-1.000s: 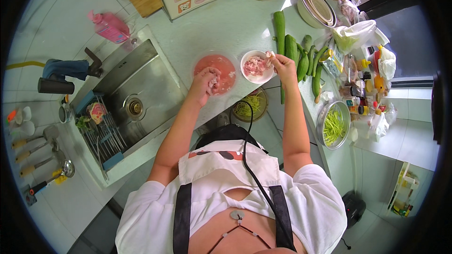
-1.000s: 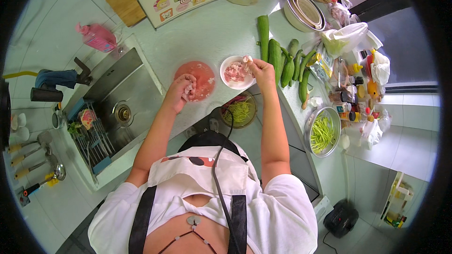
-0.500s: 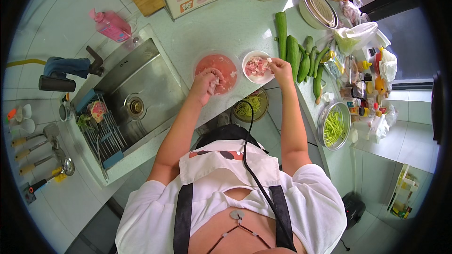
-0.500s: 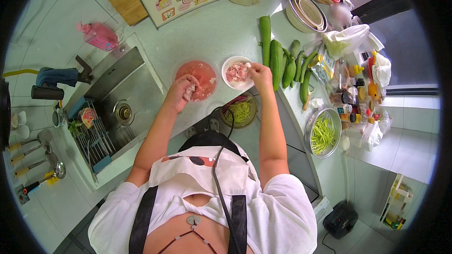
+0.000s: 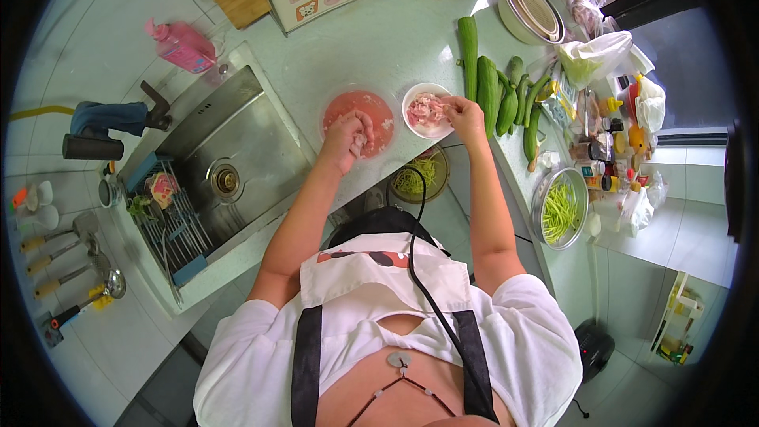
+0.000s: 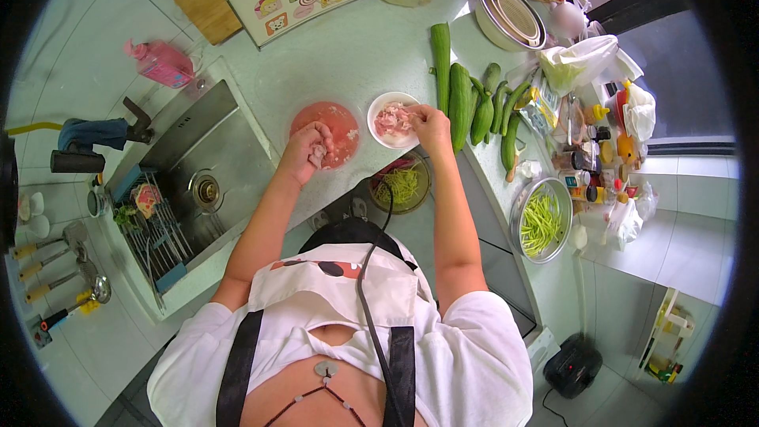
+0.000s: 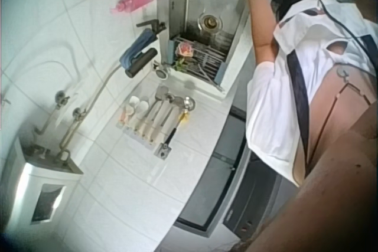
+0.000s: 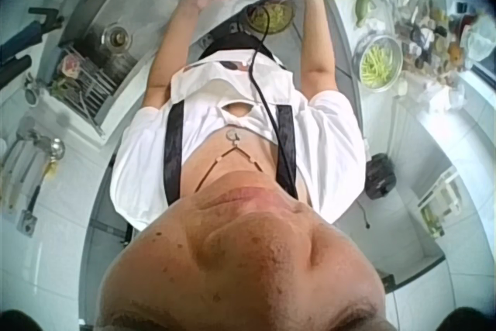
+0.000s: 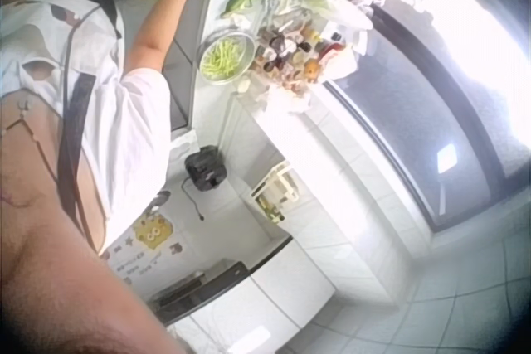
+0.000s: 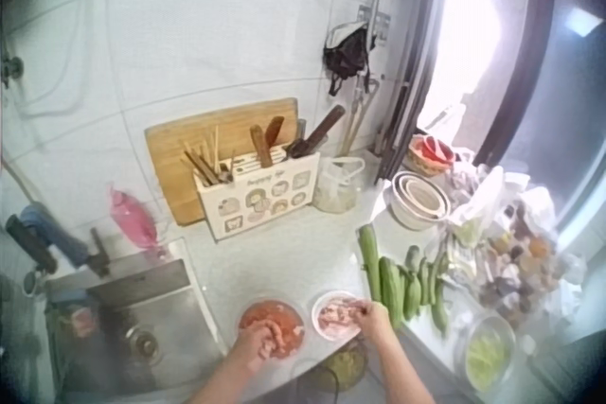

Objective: The person washes their hands at a sink, then picks up pieces of meat from a bowl, shreds them by hand, and places the shredded pieces into a smaller bowl.

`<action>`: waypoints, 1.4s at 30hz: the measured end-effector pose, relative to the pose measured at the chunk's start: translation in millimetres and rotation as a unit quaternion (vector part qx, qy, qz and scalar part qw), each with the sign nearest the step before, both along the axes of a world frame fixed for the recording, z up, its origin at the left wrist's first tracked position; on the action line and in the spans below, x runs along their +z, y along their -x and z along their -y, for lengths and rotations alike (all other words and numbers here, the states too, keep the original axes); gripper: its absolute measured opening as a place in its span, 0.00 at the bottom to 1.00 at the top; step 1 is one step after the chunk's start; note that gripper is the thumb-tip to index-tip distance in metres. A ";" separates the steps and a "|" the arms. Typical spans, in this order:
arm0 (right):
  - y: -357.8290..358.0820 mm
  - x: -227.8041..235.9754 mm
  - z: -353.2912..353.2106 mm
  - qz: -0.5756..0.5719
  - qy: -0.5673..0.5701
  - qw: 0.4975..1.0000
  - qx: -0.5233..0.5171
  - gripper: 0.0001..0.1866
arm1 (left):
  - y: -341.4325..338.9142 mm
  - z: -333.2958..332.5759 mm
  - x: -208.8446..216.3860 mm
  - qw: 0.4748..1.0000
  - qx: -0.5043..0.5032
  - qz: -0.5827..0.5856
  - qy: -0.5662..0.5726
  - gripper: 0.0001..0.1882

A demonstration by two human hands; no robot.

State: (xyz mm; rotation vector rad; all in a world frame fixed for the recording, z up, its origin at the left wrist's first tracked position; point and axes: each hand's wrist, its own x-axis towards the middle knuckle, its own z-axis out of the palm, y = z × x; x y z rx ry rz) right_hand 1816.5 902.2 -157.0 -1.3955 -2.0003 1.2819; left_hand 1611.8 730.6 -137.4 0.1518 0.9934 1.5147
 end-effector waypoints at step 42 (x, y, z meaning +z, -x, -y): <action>-13.3 35.2 -42.4 -0.139 0.065 0.962 0.225 0.15 | -122.7 -92.9 -13.9 0.804 0.069 -0.584 0.092 0.10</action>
